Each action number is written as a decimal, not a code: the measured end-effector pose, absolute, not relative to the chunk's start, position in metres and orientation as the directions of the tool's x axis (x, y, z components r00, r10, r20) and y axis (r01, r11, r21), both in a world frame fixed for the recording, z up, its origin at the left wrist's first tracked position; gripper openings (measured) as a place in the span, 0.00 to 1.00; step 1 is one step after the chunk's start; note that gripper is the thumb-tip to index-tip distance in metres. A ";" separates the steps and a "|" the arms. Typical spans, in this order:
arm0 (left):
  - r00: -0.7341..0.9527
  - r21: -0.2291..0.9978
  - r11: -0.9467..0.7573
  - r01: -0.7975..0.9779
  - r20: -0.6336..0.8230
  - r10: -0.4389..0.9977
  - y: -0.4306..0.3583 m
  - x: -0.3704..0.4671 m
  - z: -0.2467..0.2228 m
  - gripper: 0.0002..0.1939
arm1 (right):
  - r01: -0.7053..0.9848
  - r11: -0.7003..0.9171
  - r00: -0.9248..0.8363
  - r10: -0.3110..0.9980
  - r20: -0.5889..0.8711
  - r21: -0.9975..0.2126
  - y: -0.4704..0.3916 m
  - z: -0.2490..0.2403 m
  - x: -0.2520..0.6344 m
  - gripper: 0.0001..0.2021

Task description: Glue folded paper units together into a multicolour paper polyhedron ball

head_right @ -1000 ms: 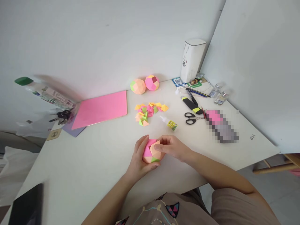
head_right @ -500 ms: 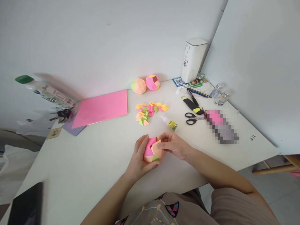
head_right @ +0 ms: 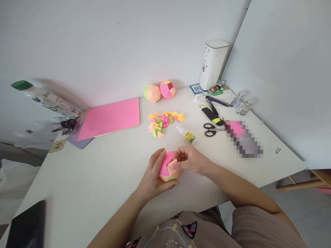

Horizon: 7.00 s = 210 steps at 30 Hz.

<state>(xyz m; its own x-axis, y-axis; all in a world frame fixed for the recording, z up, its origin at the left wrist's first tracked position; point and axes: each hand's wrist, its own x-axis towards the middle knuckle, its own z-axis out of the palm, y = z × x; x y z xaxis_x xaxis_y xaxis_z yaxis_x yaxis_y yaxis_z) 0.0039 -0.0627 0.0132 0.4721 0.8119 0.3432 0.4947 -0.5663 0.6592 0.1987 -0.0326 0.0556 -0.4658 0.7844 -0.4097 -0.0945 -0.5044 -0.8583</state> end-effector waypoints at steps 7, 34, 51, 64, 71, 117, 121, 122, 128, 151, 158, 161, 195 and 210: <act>0.467 0.676 -0.536 0.505 0.308 0.829 -0.062 0.004 0.016 0.50 | -0.179 -0.476 -0.422 0.828 -0.370 -0.861 -0.036 0.056 0.194 0.14; 0.477 0.535 -0.599 0.596 0.364 0.800 -0.065 0.007 0.017 0.47 | -0.141 -0.455 -0.371 0.848 -0.379 -0.879 -0.041 0.057 0.189 0.18; 0.480 0.498 -0.612 0.615 0.380 0.791 -0.065 0.008 0.018 0.46 | 0.114 -0.255 -0.262 0.925 -0.277 -0.960 -0.050 0.067 0.188 0.13; 0.482 0.486 -0.628 0.608 0.403 0.778 -0.065 0.008 0.019 0.45 | 0.025 -0.333 -0.349 0.881 -0.321 -0.942 -0.048 0.062 0.188 0.13; 0.486 0.488 -0.615 0.620 0.377 0.788 -0.065 0.008 0.020 0.44 | -0.004 -0.368 -0.396 0.854 -0.337 -0.930 -0.046 0.061 0.189 0.13; 0.440 0.340 -0.616 0.711 0.468 0.766 -0.067 0.011 0.014 0.41 | -0.002 -0.263 -0.398 0.885 -0.241 -0.965 -0.050 0.059 0.186 0.13; 0.439 0.338 -0.616 0.711 0.471 0.765 -0.067 0.011 0.014 0.41 | 0.010 -0.252 -0.414 0.880 -0.233 -0.968 -0.050 0.059 0.186 0.12; 0.432 0.346 -0.612 0.711 0.472 0.769 -0.067 0.011 0.015 0.41 | 0.018 -0.238 -0.428 0.876 -0.222 -0.971 -0.050 0.060 0.187 0.12; 0.404 0.360 -0.594 0.720 0.478 0.780 -0.065 0.013 0.017 0.39 | 0.068 -0.216 -0.470 0.854 -0.222 -0.974 -0.050 0.060 0.189 0.14; 0.324 0.761 -0.465 0.452 0.346 0.881 -0.067 0.004 0.031 0.18 | -0.079 -0.356 -0.497 0.824 -0.273 -0.931 -0.040 0.060 0.195 0.13; 0.357 0.995 0.034 0.089 -0.064 0.932 -0.067 0.005 0.040 0.13 | -0.046 -0.383 -0.593 0.754 -0.284 -0.922 -0.042 0.055 0.194 0.14; 0.390 0.988 0.124 0.087 -0.149 0.909 -0.068 0.004 0.040 0.16 | -0.052 -0.396 -0.594 0.751 -0.290 -0.917 -0.042 0.055 0.194 0.14; 0.517 0.881 0.400 -0.253 -0.227 0.825 -0.063 0.002 0.042 0.12 | 0.206 0.222 -0.376 0.917 0.132 -0.953 -0.034 0.051 0.197 0.07; 0.495 0.764 0.557 -0.327 -0.364 0.789 -0.056 0.004 0.046 0.15 | 0.775 0.222 -0.009 0.940 0.341 -0.592 0.017 0.022 0.231 0.13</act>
<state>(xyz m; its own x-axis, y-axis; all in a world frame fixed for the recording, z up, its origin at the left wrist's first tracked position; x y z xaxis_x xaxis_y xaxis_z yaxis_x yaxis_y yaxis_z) 0.0042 -0.0556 0.0459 0.4951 0.7890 -0.3637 -0.3266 0.5569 0.7636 0.2309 0.0168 0.0219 -0.0085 0.9399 0.3413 0.7748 0.2220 -0.5920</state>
